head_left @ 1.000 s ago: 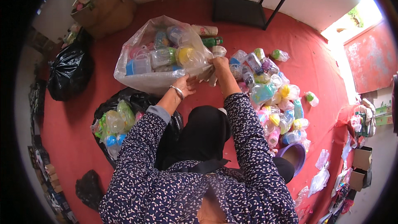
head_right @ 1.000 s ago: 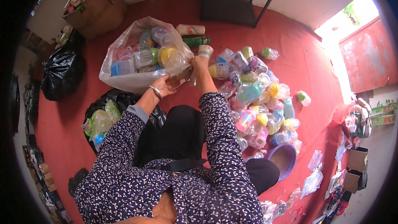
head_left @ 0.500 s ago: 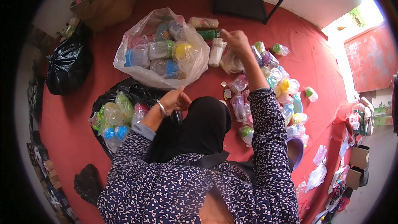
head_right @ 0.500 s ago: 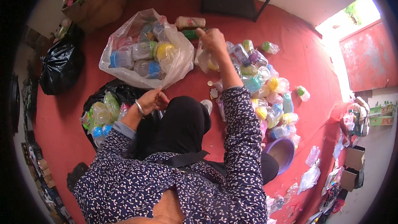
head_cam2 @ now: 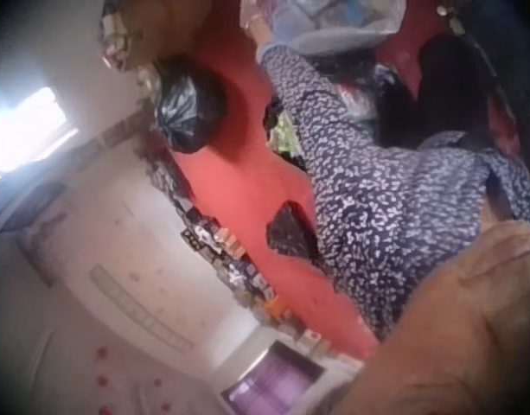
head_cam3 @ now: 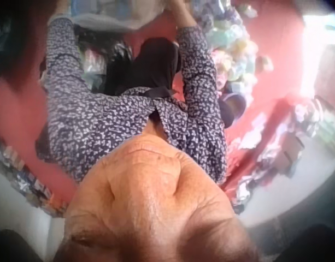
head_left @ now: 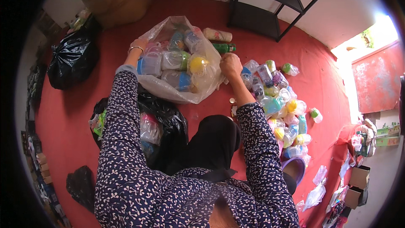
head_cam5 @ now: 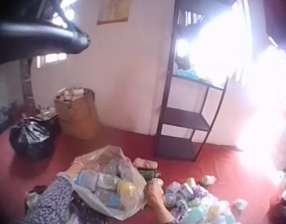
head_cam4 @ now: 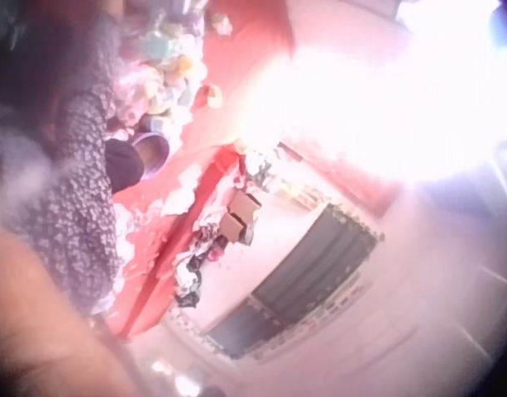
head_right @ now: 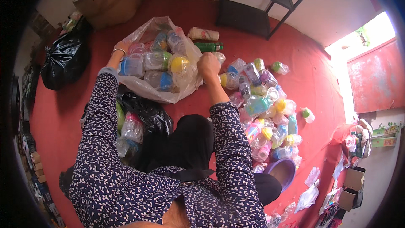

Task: The person sits on the floor and wipes the exterior of various baby bottles with a cloth. They pick up bottles from a pile, wipe them, and place them into a large plastic bag. The person also handles a purple bowl containing liquid during the process.

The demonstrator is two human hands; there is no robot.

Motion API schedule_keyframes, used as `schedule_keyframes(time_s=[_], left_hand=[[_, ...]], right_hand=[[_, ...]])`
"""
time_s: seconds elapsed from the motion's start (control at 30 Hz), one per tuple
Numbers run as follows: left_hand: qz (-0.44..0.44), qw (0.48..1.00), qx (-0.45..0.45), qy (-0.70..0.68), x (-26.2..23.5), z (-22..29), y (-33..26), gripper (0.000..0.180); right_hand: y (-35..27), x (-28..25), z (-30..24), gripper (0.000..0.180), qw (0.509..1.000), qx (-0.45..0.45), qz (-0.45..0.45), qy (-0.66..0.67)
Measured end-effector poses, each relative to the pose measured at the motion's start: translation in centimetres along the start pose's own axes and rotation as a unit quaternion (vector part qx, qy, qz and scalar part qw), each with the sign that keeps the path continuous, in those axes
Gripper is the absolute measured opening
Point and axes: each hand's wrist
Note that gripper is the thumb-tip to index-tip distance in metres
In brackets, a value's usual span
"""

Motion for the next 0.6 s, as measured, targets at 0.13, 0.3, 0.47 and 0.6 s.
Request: schedule_keyframes(time_s=[0.13,0.3,0.47,0.6], left_hand=[[0.193,0.981,-0.022,-0.009,0.1,1.9,-1.9,0.027],[0.254,0.93,0.136,-0.229,-0.9,-5.7,-0.5,0.013],[0.159,0.976,0.148,-0.036,-0.3,-12.4,5.9,0.064],[0.055,0.966,0.242,0.07,-3.1,0.9,1.6,0.084]], right_hand=[[0.7,-0.7,2.0,0.014,0.99,0.057,0.07,0.104],[1.9,-1.9,6.5,0.01,0.948,0.031,0.176,0.263],[0.7,-1.4,2.4,0.034,0.96,-0.047,-0.084,0.262],[-0.8,-2.6,3.3,0.033,0.955,-0.174,-0.227,0.08]])
Point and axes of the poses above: each hand's wrist, its own y-axis towards the middle knuckle, its own x-axis out of the palm, z = x × y
